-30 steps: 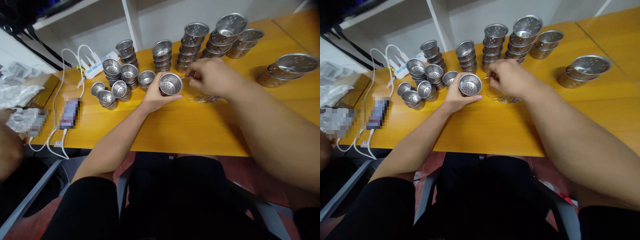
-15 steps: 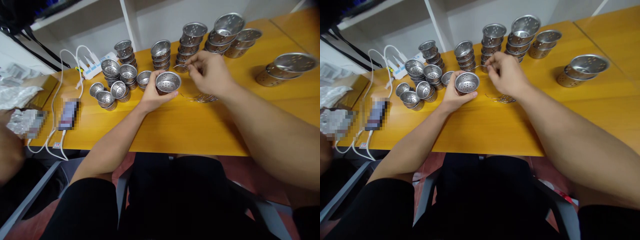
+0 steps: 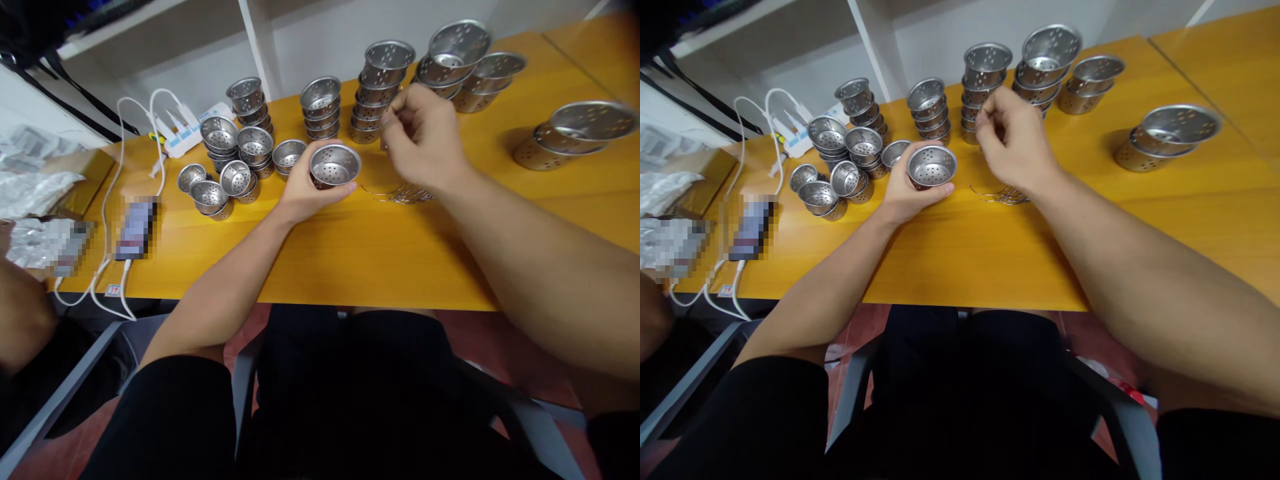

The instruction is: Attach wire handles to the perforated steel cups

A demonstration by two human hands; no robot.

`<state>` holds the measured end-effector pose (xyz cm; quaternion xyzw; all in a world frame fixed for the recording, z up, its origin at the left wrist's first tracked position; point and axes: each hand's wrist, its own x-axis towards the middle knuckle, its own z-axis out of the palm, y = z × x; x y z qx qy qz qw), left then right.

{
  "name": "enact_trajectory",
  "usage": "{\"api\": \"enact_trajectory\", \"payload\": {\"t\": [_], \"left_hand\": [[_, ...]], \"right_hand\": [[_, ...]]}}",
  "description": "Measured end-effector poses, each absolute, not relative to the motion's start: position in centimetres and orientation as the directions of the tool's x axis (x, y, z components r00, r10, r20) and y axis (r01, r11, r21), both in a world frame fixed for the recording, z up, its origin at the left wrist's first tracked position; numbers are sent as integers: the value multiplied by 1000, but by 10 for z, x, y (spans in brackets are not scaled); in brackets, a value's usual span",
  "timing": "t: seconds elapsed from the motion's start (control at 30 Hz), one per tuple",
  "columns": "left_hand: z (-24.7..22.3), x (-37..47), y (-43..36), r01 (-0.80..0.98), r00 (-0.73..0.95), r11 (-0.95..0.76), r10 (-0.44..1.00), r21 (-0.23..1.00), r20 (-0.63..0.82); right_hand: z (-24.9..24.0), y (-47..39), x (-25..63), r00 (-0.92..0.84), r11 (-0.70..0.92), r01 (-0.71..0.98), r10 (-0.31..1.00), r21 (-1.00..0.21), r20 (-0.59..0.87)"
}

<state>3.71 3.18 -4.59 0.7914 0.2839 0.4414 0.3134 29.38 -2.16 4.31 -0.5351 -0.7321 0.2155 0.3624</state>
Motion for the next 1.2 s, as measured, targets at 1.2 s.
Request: {"api": "enact_trajectory", "payload": {"t": [1.2], "left_hand": [[-47,52,17,259,392,-633,759,730,519]], "right_hand": [[60,-50,270,-216,346,708,936,-616,278]]}}
